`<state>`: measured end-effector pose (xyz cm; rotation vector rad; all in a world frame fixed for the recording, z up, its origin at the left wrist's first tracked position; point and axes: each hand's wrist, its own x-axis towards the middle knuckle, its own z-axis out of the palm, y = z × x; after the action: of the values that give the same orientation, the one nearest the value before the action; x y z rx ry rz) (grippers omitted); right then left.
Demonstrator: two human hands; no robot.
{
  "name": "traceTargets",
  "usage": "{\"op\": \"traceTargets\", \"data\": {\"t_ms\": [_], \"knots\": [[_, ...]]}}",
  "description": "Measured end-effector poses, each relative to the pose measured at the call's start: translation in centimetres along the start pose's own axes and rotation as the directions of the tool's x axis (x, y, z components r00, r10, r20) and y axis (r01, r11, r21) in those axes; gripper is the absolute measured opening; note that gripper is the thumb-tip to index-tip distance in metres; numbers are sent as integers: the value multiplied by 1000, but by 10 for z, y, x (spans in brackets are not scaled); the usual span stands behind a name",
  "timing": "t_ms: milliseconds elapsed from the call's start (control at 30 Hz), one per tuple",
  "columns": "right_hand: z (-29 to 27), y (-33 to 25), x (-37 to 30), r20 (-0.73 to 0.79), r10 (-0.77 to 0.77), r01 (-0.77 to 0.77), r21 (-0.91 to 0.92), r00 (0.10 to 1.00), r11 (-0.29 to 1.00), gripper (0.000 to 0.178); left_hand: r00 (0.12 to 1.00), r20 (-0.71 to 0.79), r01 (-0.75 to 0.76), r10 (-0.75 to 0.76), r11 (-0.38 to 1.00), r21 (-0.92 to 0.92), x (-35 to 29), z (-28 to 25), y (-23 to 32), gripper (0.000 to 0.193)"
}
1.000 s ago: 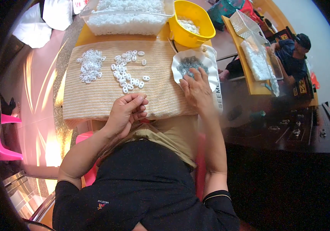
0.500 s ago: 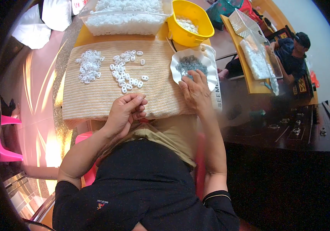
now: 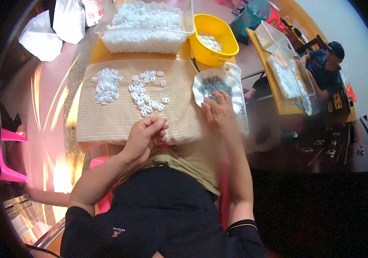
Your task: Assembling tiny screws into small white plastic components by hand.
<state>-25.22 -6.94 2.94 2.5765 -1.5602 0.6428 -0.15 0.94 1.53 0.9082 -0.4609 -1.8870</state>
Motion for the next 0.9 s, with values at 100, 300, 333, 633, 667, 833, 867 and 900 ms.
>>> {"op": "traceTargets", "data": {"t_ms": [100, 300, 333, 633, 667, 833, 867, 900], "knots": [[-3, -4, -2, -7, -36, 36, 8, 999, 999, 20, 1000, 7, 19, -19, 1000, -21, 0, -2, -2, 17], [-5, -18, -5, -80, -59, 58, -12, 995, 998, 18, 1000, 12, 19, -19, 1000, -2, -2, 1, 0, 17], [-11, -27, -3, -90, -66, 65, -13, 994, 998, 18, 999, 8, 31, -31, 1000, 4, -2, 1, 0, 17], [-5, -30, -4, -209, -115, 110, -35, 971, 993, 14, 1000, 23, -4, 4, 1000, 13, -2, 2, -1, 16], [-5, -31, -4, -196, -118, 109, -54, 974, 993, 13, 1000, 28, -14, 13, 1000, 18, -1, 2, -1, 16], [-9, -40, -1, -199, -167, 155, -78, 966, 985, 8, 1000, 21, -16, 15, 999, 35, -5, 3, 0, 15], [-10, -40, -1, -209, -172, 157, -83, 963, 984, 8, 1000, 9, -23, 22, 999, 43, -5, 3, -1, 15], [-11, -41, -1, -193, -165, 151, -89, 967, 985, 7, 999, 24, -24, 24, 999, 25, -3, 0, -4, 15]]}}
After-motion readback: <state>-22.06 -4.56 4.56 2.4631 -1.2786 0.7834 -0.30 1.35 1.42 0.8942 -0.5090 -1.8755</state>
